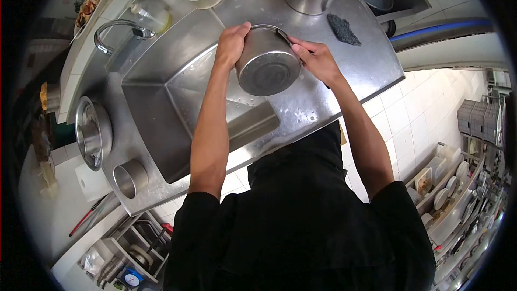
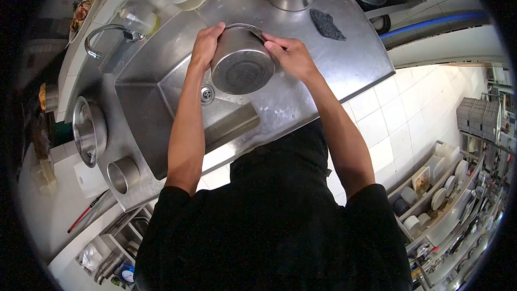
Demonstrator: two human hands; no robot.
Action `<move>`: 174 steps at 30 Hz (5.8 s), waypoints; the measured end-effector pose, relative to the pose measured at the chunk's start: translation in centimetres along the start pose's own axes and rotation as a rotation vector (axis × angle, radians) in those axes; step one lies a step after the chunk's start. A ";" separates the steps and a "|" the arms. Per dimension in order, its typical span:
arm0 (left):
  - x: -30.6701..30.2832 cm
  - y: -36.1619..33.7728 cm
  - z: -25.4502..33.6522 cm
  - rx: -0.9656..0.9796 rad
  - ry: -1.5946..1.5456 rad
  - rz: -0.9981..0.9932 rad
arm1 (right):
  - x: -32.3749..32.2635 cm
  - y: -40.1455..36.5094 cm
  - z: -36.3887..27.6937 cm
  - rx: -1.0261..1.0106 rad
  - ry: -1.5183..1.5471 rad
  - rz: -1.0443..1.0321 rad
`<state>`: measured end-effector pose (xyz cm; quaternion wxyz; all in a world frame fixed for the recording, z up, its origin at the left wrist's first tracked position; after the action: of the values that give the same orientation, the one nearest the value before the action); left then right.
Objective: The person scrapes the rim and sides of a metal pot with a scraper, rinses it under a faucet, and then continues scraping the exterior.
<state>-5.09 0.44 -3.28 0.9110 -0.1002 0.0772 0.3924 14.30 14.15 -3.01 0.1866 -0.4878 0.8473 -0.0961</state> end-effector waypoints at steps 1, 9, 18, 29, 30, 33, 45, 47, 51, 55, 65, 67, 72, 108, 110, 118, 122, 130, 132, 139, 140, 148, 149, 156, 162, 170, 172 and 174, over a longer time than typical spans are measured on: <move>0.0 -0.1 0.1 0.008 -0.022 0.000 | 0.0 0.0 -0.1 0.008 -0.001 -0.006; 0.4 0.2 -0.1 -0.003 0.025 -0.057 | -0.4 0.1 -0.5 0.114 0.039 -0.145; 0.2 0.2 0.5 0.008 -0.008 -0.041 | -0.9 0.1 0.4 0.217 0.209 -0.185; 0.9 -0.1 1.7 0.014 0.132 -0.136 | -0.8 0.2 -1.6 0.221 0.172 -0.222; 1.1 -0.1 1.9 0.027 0.127 -0.138 | -0.9 0.3 -1.8 0.224 0.155 -0.228; 0.8 0.0 1.7 0.039 0.161 -0.149 | -2.3 0.1 -1.8 0.260 0.059 -0.219; 1.4 -0.2 3.6 0.096 0.271 -0.112 | -0.7 -0.3 -2.1 -0.032 -0.010 -0.049; 1.6 -0.3 3.6 0.103 0.294 -0.127 | -0.4 -0.5 -2.8 -0.023 -0.041 -0.043; 1.6 0.0 3.4 0.118 0.292 -0.148 | -1.6 -0.1 -1.1 0.109 -0.032 -0.094; 2.3 -0.2 4.2 0.148 0.321 -0.137 | -0.7 -0.3 -3.0 -0.099 -0.103 -0.061; 2.5 -0.1 4.1 0.190 0.420 -0.205 | -1.3 -0.2 -3.8 -0.068 -0.173 -0.142; 1.9 -0.1 3.8 0.186 0.417 -0.226 | -2.8 0.0 -2.7 0.089 -0.189 -0.214; 2.7 -0.5 4.8 0.244 0.447 -0.187 | -1.2 0.0 -4.5 -0.079 -0.174 -0.178; 0.6 -1.9 4.2 0.177 0.342 -0.109 | -0.7 -0.2 -6.4 -0.206 -0.402 -0.212; 0.4 -1.8 3.7 0.163 0.349 -0.102 | -0.7 -0.2 -6.3 -0.230 -0.398 -0.174; 0.3 -2.2 4.4 0.167 0.423 -0.075 | -0.7 -0.7 -6.5 -0.210 -0.377 -0.148; 0.2 -2.3 4.8 0.193 0.448 -0.082 | -0.5 -0.5 -6.2 -0.201 -0.360 -0.172; 0.0 -2.4 4.3 0.192 0.391 -0.066 | 0.1 -0.8 -7.8 -0.194 -0.411 -0.202; 0.0 -2.2 4.3 0.206 0.421 -0.059 | -0.5 -0.6 -7.3 -0.158 -0.448 -0.196; -0.3 -2.7 4.4 0.175 0.336 -0.022 | -0.8 -0.6 -7.6 -0.194 -0.459 -0.196; 0.0 -2.6 4.2 0.186 0.345 -0.038 | -0.7 -0.8 -7.6 -0.195 -0.466 -0.182; 0.1 -3.1 4.9 0.219 0.378 -0.052 | -2.0 -0.6 -6.6 -0.142 -0.484 -0.243; 0.0 -3.1 4.8 0.231 0.378 -0.053 | -2.1 -0.6 -6.3 -0.156 -0.460 -0.240; 0.4 -3.3 4.9 0.308 0.361 -0.063 | -1.5 -0.7 -6.0 -0.173 -0.438 -0.272; 0.6 -3.3 4.8 0.294 0.390 -0.107 | -2.6 -0.1 -5.5 0.057 -0.374 -0.329; 0.3 -3.2 5.1 0.299 0.402 -0.088 | -2.5 0.4 -4.4 0.186 -0.264 -0.364; 0.2 -3.0 4.9 0.274 0.408 -0.099 | -2.3 0.1 -4.8 0.170 -0.251 -0.346; 0.4 -2.8 4.6 0.276 0.384 -0.111 | -1.5 -0.2 -5.3 0.133 -0.170 -0.340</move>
<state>-2.48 0.02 1.44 0.9049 -0.0515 0.2964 0.3011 13.01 15.24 2.19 0.2703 -0.6170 0.7257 -0.1404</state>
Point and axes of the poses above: each hand's wrist, its own y-axis towards the middle knuckle, its own x-axis out of the palm, z = x × y, the point moved 8 cm from there along y, towards the middle knuckle, and after that the axes turned 10 degrees about x, right-handed, at the moved point
